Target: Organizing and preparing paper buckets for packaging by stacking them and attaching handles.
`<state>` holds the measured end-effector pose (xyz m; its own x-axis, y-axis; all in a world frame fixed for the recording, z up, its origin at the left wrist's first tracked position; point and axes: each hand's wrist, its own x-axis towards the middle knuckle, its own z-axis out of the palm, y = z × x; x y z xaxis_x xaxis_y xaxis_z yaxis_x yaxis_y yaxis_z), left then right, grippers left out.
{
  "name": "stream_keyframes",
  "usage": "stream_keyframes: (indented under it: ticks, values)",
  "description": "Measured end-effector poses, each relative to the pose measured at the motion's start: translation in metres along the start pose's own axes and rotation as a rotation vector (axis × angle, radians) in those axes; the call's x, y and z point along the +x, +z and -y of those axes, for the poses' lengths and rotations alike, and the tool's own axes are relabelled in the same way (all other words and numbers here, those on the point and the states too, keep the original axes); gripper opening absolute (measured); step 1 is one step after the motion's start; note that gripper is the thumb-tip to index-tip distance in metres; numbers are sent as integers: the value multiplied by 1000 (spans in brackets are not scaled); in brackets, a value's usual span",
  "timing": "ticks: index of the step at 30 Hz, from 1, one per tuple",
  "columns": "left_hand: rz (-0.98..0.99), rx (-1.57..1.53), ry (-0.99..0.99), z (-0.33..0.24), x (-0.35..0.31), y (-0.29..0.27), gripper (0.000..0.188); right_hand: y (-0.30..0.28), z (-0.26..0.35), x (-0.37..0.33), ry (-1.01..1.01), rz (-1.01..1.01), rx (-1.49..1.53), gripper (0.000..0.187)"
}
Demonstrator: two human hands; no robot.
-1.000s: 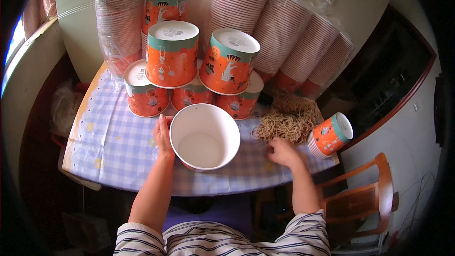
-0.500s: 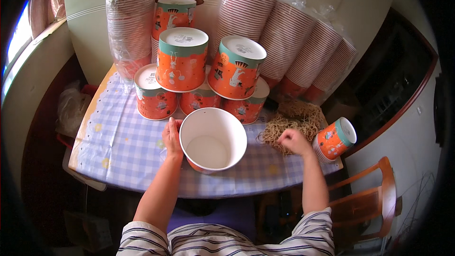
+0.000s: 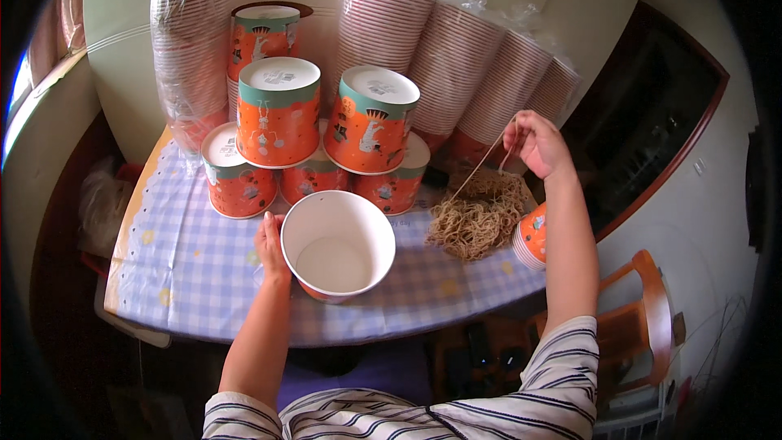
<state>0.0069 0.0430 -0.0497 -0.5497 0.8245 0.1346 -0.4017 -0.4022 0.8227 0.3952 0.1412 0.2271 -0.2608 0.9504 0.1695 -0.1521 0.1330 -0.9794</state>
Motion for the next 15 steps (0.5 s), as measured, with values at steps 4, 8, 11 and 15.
stream_keyframes:
  ticks: [4, 8, 11, 15]
  values:
    - [-9, 63, 12, 0, 0, 3, 44, 9, 20, -3, -113, -150, 119, 9]
    - [-2, 96, 30, -2, -2, 7, 44, 17, 25, -10, -206, -158, 215, 6]
    - [-21, 120, 41, -5, -2, 4, 44, 35, 6, -18, -207, -167, 282, 6]
    - [-45, 89, 15, -8, -3, 5, 43, 66, -54, -45, -110, -92, 326, 8]
